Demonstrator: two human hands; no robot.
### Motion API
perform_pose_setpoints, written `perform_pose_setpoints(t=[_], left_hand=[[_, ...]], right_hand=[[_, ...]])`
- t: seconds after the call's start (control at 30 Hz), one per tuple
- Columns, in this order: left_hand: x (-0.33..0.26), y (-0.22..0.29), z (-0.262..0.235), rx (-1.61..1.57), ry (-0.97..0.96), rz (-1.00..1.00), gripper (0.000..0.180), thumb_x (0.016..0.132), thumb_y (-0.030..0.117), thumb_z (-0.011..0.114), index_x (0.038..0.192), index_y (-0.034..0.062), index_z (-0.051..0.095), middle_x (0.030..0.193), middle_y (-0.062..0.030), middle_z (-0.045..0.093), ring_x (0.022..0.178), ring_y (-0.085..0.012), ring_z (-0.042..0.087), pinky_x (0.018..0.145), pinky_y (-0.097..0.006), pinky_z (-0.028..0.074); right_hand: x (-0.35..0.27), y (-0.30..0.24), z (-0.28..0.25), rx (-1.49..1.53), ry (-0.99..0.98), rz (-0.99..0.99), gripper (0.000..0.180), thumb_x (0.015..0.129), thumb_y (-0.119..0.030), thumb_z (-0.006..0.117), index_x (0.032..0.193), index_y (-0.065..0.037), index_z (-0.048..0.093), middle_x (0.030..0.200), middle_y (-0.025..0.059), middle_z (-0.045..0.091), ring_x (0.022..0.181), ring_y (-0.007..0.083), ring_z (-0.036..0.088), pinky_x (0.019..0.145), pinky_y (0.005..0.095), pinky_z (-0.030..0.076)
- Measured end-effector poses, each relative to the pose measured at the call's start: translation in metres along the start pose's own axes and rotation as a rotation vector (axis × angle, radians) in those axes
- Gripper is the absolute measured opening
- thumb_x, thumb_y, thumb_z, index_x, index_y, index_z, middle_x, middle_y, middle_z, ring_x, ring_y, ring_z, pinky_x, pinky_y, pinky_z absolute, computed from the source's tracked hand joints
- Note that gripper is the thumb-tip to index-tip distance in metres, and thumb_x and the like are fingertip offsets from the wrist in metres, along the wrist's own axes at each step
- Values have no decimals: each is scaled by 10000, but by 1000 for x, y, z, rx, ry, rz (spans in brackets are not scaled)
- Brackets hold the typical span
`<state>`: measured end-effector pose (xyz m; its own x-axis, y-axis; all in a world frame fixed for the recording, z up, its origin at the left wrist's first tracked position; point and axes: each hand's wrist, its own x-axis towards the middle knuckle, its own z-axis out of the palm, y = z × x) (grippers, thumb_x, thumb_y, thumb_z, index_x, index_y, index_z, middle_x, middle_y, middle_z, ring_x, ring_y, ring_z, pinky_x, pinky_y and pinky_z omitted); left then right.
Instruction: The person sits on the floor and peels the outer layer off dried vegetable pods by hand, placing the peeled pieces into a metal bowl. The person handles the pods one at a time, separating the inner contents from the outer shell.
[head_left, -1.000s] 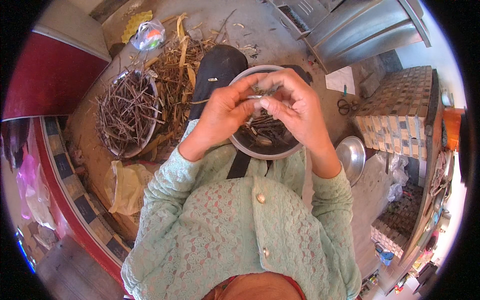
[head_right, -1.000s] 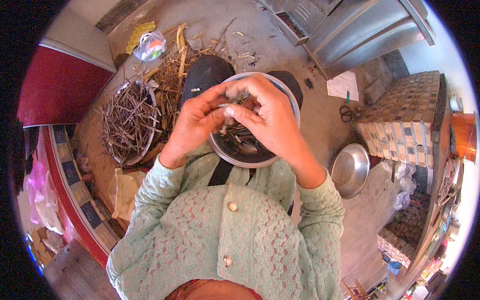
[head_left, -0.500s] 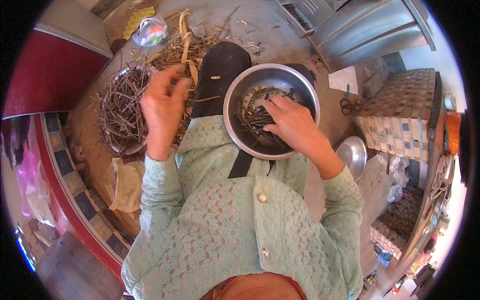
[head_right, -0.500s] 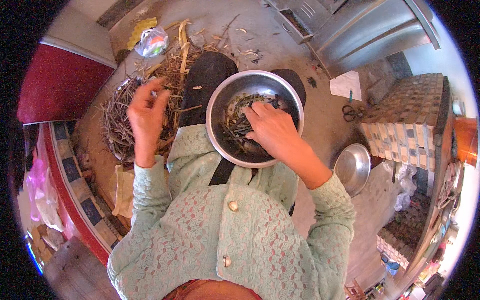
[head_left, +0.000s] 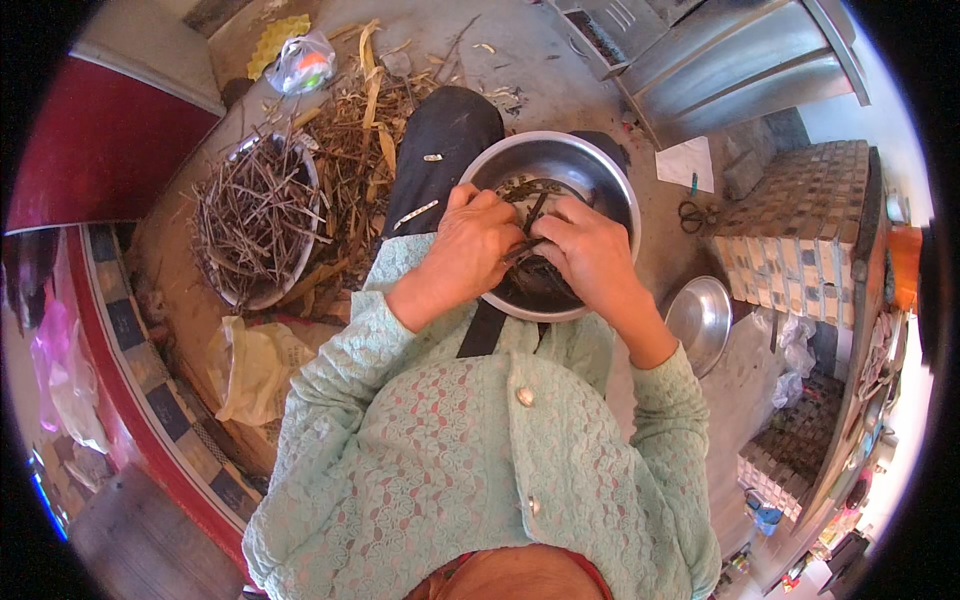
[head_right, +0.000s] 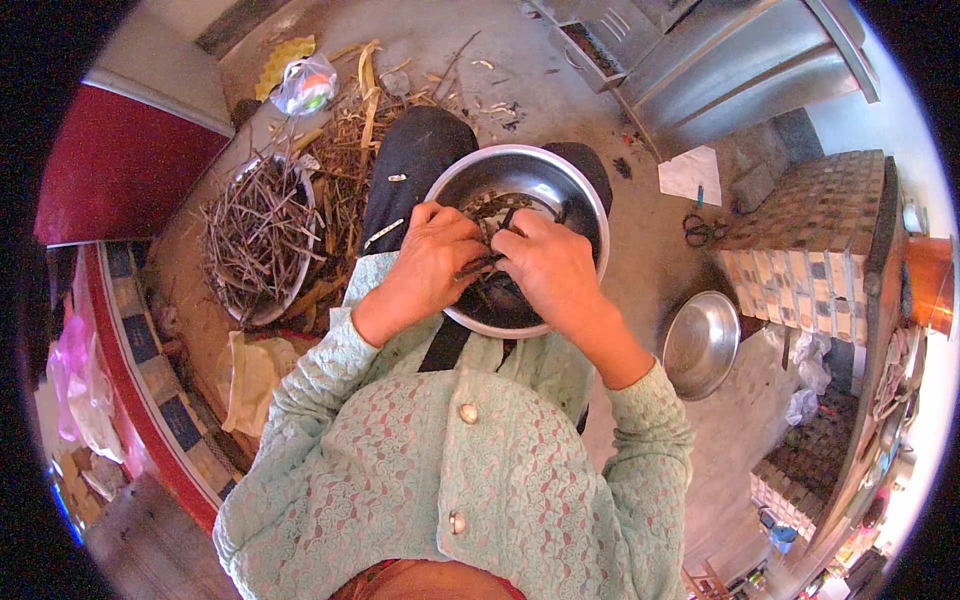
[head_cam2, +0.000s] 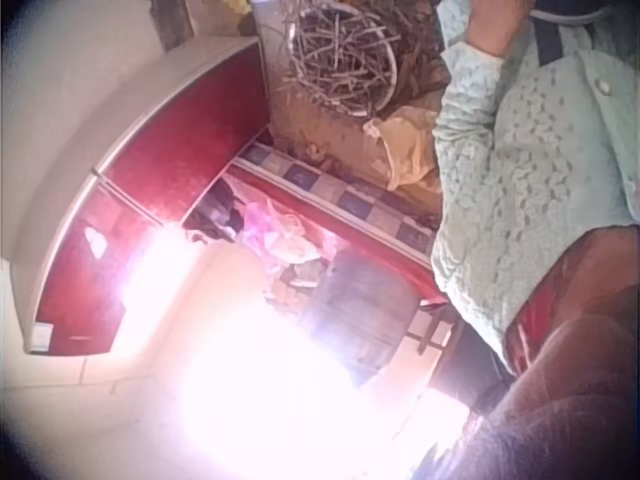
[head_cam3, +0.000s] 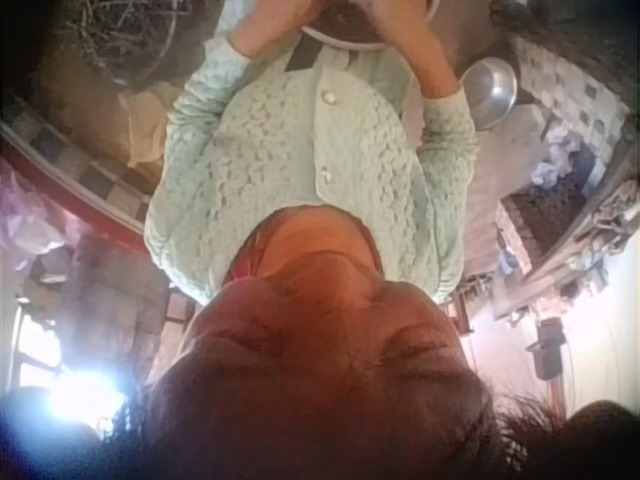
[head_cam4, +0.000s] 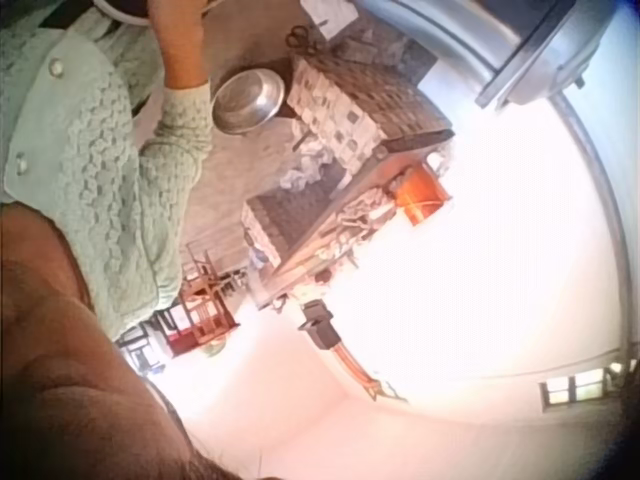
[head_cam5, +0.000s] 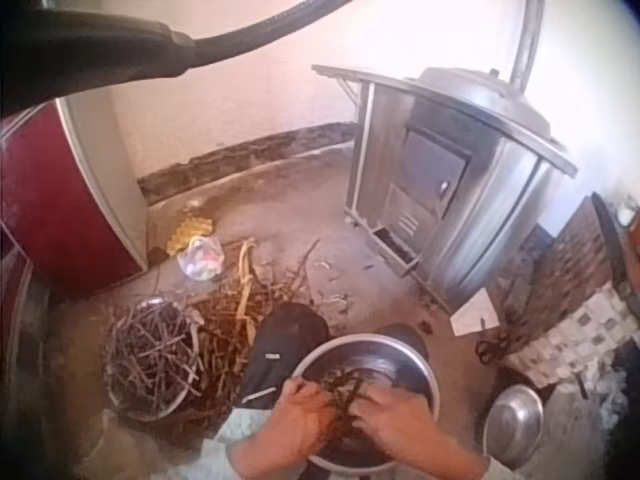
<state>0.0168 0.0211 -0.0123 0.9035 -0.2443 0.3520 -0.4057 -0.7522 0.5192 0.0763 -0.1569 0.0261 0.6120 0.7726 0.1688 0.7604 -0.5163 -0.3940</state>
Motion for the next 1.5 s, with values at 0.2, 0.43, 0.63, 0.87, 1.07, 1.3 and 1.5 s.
perform_pose_setpoints(t=[0.2, 0.43, 0.63, 0.87, 1.07, 1.3, 1.5], left_hand=[[9, -5, -19, -417, 18, -152, 181, 712, 53, 705, 884, 31, 653, 869, -78, 622, 832, -236, 598, 775, -341, 446], [23, 12, -27, -792, 80, -267, 222, 760, 50, 719, 962, -1, 643, 863, -59, 632, 785, -117, 593, 712, -256, 474], [11, 23, -10, -564, 266, -278, 275, 747, 119, 738, 984, 20, 639, 840, -110, 608, 756, -214, 602, 672, -296, 476], [-33, -16, -24, 315, 413, -373, 356, 653, 128, 759, 972, 65, 614, 986, -119, 571, 893, -309, 548, 771, -392, 443], [-44, -49, -32, -1, 524, -607, 274, 715, 94, 720, 946, 46, 582, 914, -106, 571, 885, -298, 538, 780, -397, 412], [-7, -46, -38, 277, 425, -322, 422, 687, 162, 748, 1071, 85, 590, 993, -93, 574, 955, -306, 539, 813, -401, 422], [3, -21, -39, 359, 628, -378, 292, 732, 31, 644, 1017, 61, 586, 1033, -106, 555, 961, -311, 506, 853, -422, 368]], right_hand=[[1, 11, -12, 390, 140, 27, 187, 698, -63, 712, 865, -64, 628, 878, 65, 607, 791, 213, 605, 657, 302, 482], [-6, 6, -8, 664, 193, 247, 127, 792, -62, 692, 869, -24, 598, 686, 66, 574, 575, 94, 488, 559, 235, 425], [-13, 2, -9, 591, 226, 257, 130, 797, -48, 683, 843, -4, 570, 654, 54, 532, 608, 70, 479, 564, 233, 420], [-10, 1, -15, 663, 339, 241, 145, 798, -49, 701, 808, -7, 563, 686, -9, 532, 626, 53, 477, 584, 208, 418], [-8, -1, -16, 731, 364, 258, 154, 798, -60, 708, 809, -8, 563, 699, -5, 540, 638, 50, 486, 592, 208, 423], [-4, -5, -14, 723, 359, 236, 138, 814, -65, 691, 839, -1, 571, 720, -4, 553, 658, 51, 483, 608, 211, 425], [-3, -10, -7, 783, 301, 306, 99, 829, -39, 657, 854, 6, 572, 750, 3, 567, 681, 54, 487, 634, 212, 425]])
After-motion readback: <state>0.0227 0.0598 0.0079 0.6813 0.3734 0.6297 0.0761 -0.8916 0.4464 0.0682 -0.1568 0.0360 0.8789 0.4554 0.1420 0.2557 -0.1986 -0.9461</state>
